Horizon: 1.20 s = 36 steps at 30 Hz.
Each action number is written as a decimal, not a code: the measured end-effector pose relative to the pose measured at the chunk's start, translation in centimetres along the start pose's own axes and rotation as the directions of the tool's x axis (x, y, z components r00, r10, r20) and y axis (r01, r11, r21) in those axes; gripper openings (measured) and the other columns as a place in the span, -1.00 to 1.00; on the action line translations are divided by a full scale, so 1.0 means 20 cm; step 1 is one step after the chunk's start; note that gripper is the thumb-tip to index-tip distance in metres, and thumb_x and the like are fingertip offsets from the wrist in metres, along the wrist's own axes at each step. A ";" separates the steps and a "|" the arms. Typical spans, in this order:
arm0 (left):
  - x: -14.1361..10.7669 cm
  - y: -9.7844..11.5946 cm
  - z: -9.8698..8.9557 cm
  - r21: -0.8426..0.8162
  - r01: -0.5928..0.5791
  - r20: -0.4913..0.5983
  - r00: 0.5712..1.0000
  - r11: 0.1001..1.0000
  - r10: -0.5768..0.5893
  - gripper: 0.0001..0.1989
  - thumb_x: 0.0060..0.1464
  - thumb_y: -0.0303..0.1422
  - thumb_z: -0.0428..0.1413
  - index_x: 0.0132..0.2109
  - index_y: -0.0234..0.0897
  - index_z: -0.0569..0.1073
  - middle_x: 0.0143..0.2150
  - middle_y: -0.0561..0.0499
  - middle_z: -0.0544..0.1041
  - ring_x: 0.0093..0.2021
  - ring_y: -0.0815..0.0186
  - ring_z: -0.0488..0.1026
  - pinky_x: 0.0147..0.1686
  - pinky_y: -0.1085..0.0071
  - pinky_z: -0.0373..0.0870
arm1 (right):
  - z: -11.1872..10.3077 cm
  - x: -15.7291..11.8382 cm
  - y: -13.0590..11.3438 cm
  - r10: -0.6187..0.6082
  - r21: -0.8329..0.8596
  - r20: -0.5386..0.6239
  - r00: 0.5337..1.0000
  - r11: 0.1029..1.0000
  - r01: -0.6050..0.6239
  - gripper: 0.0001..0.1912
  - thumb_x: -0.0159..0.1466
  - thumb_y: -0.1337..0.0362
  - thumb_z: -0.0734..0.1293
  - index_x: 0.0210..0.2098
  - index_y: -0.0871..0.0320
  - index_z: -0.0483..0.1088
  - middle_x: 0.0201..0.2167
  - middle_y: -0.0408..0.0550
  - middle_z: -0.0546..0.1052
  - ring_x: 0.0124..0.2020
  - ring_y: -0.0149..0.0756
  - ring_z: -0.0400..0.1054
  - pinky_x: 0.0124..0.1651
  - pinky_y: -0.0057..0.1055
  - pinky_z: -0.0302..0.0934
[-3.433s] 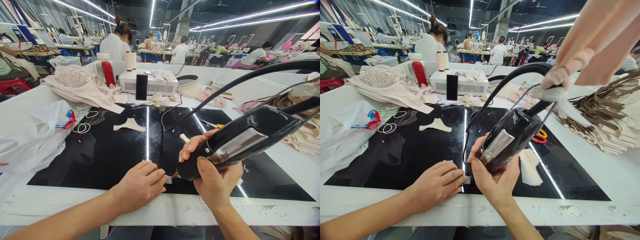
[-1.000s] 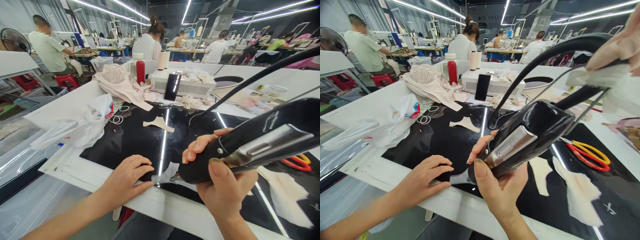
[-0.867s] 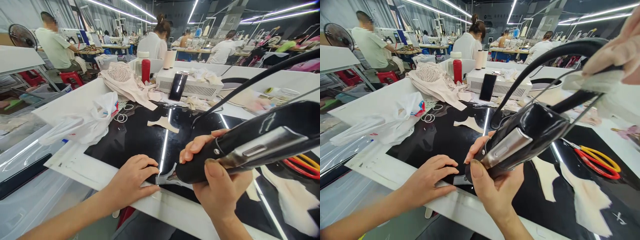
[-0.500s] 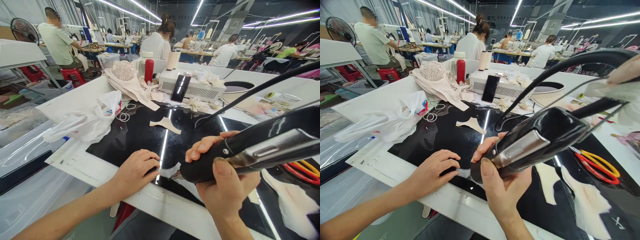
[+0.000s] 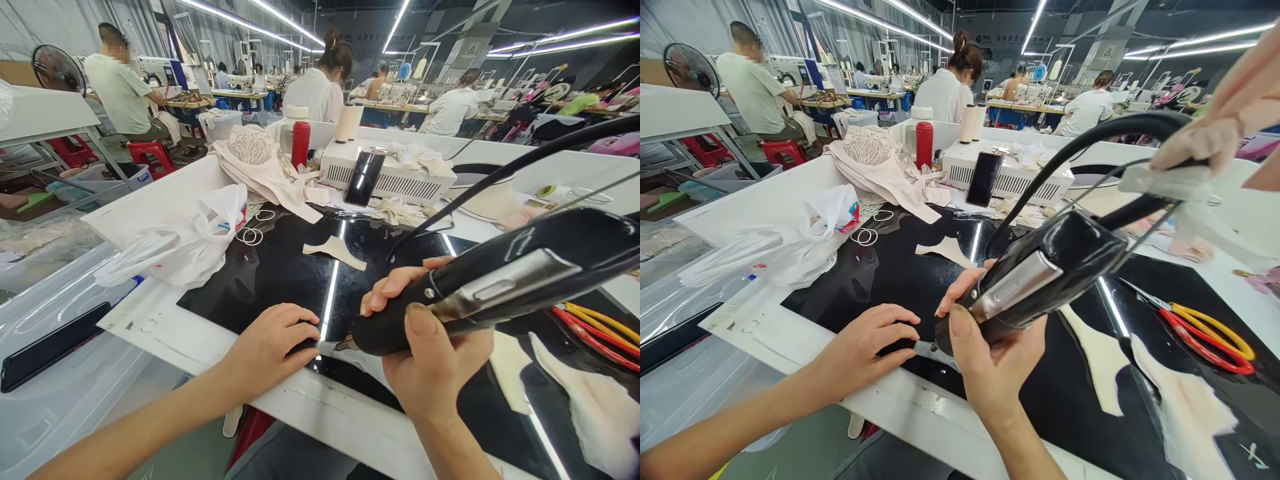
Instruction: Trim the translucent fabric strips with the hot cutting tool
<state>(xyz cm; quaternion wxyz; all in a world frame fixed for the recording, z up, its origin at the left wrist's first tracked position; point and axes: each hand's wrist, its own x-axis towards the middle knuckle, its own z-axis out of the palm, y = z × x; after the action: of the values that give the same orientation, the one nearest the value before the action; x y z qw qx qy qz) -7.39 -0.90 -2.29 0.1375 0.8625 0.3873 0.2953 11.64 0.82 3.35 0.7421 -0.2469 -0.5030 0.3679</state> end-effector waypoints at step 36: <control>-0.06 0.06 0.02 0.214 -0.213 0.011 0.976 0.953 0.216 -0.79 0.42 -0.36 0.11 0.09 -0.21 0.59 0.01 -0.06 0.62 0.01 0.24 0.56 0.19 0.16 0.50 | 0.03 0.00 0.00 0.032 0.045 -0.003 0.999 0.998 -0.031 -0.64 0.26 0.25 0.50 -0.01 0.03 0.37 -0.34 -0.22 0.52 -0.46 -0.33 0.40 -0.38 -0.28 0.38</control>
<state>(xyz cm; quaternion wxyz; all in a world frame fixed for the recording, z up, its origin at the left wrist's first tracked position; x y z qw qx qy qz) -7.02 -2.59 -2.40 0.0087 0.9073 0.3216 0.2707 11.14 0.70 3.56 0.7425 -0.2386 -0.4892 0.3904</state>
